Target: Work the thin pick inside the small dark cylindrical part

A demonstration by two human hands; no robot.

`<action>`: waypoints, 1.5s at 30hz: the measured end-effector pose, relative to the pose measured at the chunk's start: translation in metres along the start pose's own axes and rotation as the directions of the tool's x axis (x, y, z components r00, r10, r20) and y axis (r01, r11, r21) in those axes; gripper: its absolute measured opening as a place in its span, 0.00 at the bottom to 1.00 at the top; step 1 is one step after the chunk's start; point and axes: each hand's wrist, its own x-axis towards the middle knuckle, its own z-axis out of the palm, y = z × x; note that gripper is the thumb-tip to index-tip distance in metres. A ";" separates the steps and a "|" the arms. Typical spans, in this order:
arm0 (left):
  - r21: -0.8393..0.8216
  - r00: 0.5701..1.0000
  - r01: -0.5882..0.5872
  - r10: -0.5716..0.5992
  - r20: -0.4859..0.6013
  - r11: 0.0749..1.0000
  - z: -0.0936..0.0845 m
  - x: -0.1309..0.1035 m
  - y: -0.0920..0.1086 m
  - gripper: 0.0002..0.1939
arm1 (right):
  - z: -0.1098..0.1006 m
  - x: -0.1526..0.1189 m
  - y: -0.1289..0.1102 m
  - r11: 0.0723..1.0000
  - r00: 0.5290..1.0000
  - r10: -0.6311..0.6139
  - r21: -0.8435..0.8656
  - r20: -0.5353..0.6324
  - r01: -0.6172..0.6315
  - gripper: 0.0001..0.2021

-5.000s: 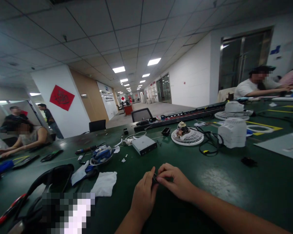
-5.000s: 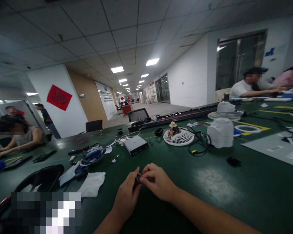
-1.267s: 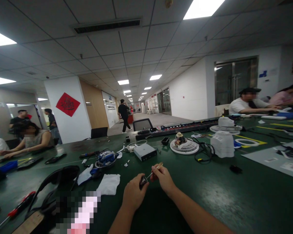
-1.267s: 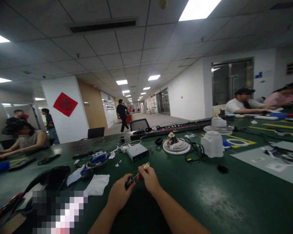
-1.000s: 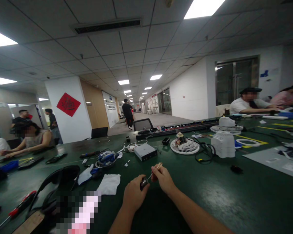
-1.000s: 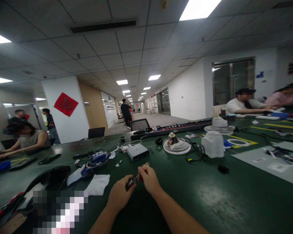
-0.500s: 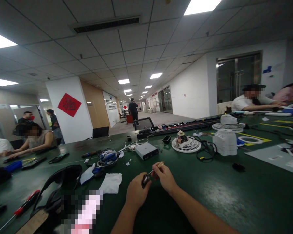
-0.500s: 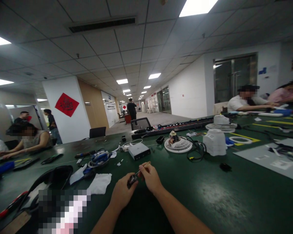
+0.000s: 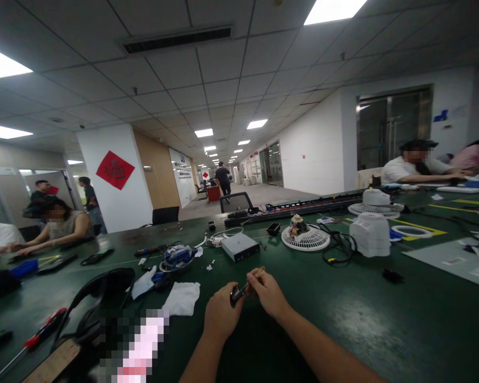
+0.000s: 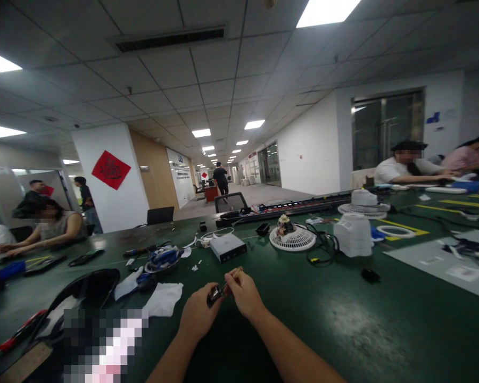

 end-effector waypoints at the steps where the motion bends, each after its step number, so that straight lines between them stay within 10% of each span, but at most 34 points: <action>1: 0.003 1.000 -0.002 0.002 0.001 1.000 0.000 0.000 0.000 0.16 | 0.000 0.000 0.001 1.000 1.000 0.008 -0.003 -0.006 -0.008 0.23; 45: 0.038 1.000 -0.016 0.016 -0.003 0.999 0.002 0.000 -0.003 0.14 | -0.003 0.003 0.004 0.997 0.996 0.078 0.001 0.035 -0.078 0.23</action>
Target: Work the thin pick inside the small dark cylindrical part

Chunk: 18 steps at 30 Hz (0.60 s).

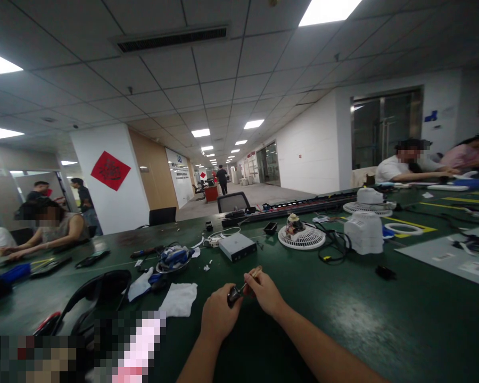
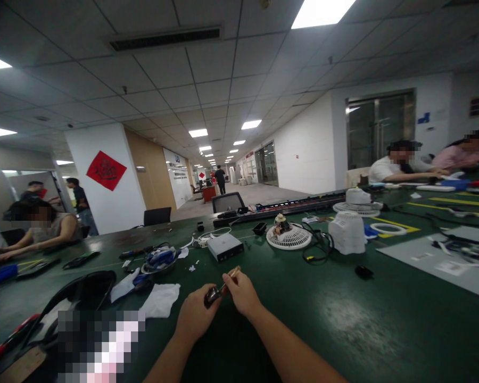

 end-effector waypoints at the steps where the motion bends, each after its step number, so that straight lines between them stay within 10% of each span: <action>1: 0.000 1.000 -0.003 0.003 0.003 1.000 0.000 0.000 0.000 0.14 | 0.000 0.000 0.000 1.000 1.000 -0.001 0.000 0.006 0.001 0.23; 18: 0.036 1.000 -0.014 0.013 0.011 0.999 0.001 0.000 -0.001 0.15 | -0.001 0.000 0.001 0.999 0.999 0.032 0.007 0.009 -0.032 0.25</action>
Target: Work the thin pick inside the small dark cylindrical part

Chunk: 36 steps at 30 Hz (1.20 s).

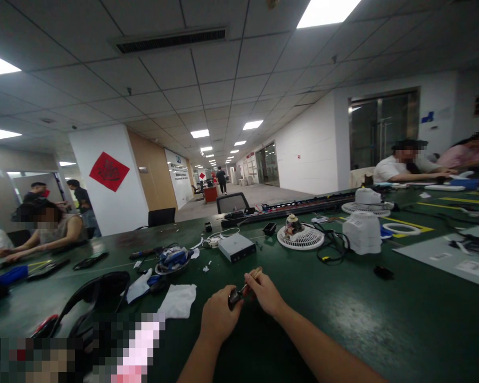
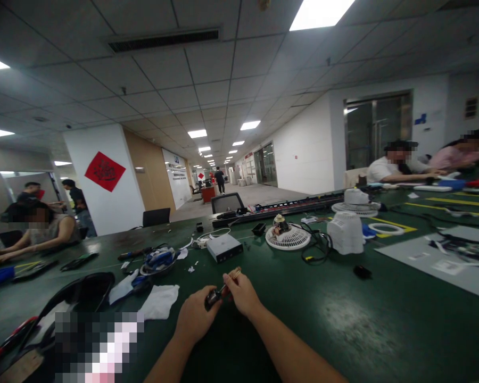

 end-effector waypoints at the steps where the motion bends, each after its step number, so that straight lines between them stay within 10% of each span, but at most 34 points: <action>1: 0.001 1.000 -0.001 0.001 0.000 1.000 0.000 0.000 0.000 0.15 | 0.000 0.000 0.000 1.000 1.000 0.002 0.005 0.004 -0.002 0.25; 36: 0.019 0.998 0.061 -0.062 0.026 0.998 -0.003 0.001 0.004 0.13 | 0.001 0.001 0.006 0.998 0.999 0.027 -0.062 -0.041 -0.030 0.20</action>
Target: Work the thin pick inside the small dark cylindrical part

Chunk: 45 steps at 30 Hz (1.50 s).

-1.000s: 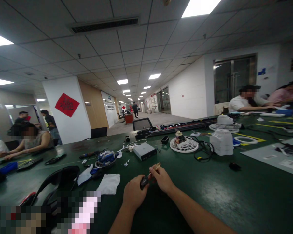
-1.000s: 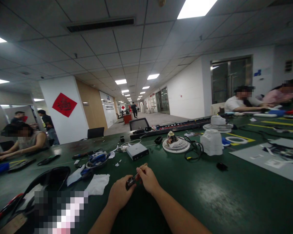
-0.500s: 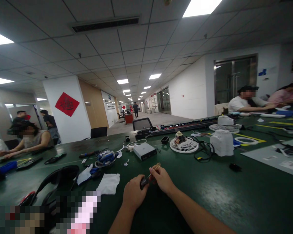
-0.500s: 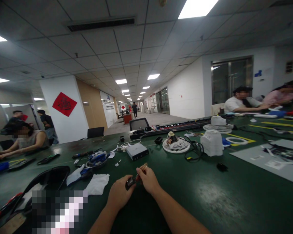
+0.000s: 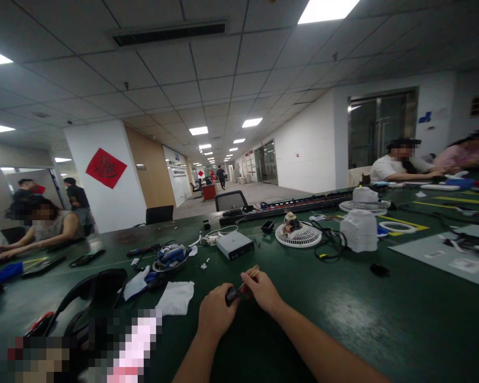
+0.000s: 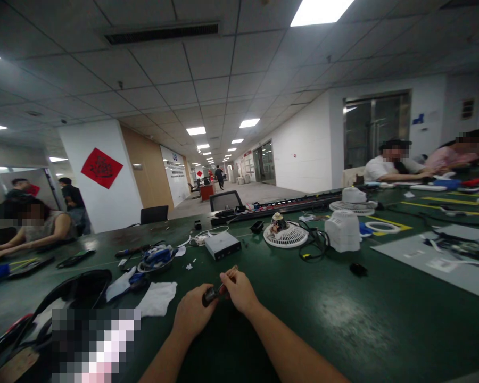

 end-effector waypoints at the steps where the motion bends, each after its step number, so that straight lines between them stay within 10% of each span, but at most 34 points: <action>1: 0.000 1.000 0.000 0.000 0.002 1.000 0.000 0.000 0.000 0.12 | 0.000 0.000 0.000 1.000 1.000 0.002 -0.007 -0.011 -0.002 0.20; 11: 0.018 0.999 0.044 -0.044 -0.010 0.999 0.004 0.003 -0.004 0.14 | -0.008 0.001 -0.008 0.996 0.984 0.011 -0.088 -0.177 -0.027 0.19; 17: -0.017 0.995 0.084 -0.085 -0.056 0.996 0.007 0.005 -0.008 0.13 | -0.007 -0.008 -0.010 0.951 0.996 -0.076 -0.304 -0.055 0.055 0.03; 23: -0.119 0.990 0.056 -0.071 -0.125 0.991 0.009 0.006 -0.009 0.18 | -0.009 -0.012 -0.007 0.914 0.999 -0.033 -0.404 0.023 0.040 0.11; 33: -0.223 0.990 -0.082 0.053 -0.132 0.971 0.010 0.006 -0.011 0.18 | -0.008 0.009 0.002 0.999 0.981 0.033 -0.011 -0.190 -0.035 0.10; 45: -0.255 0.987 -0.153 0.138 -0.077 0.955 0.007 0.003 -0.006 0.15 | 0.000 0.008 -0.001 0.949 0.995 0.013 0.315 -0.095 0.017 0.22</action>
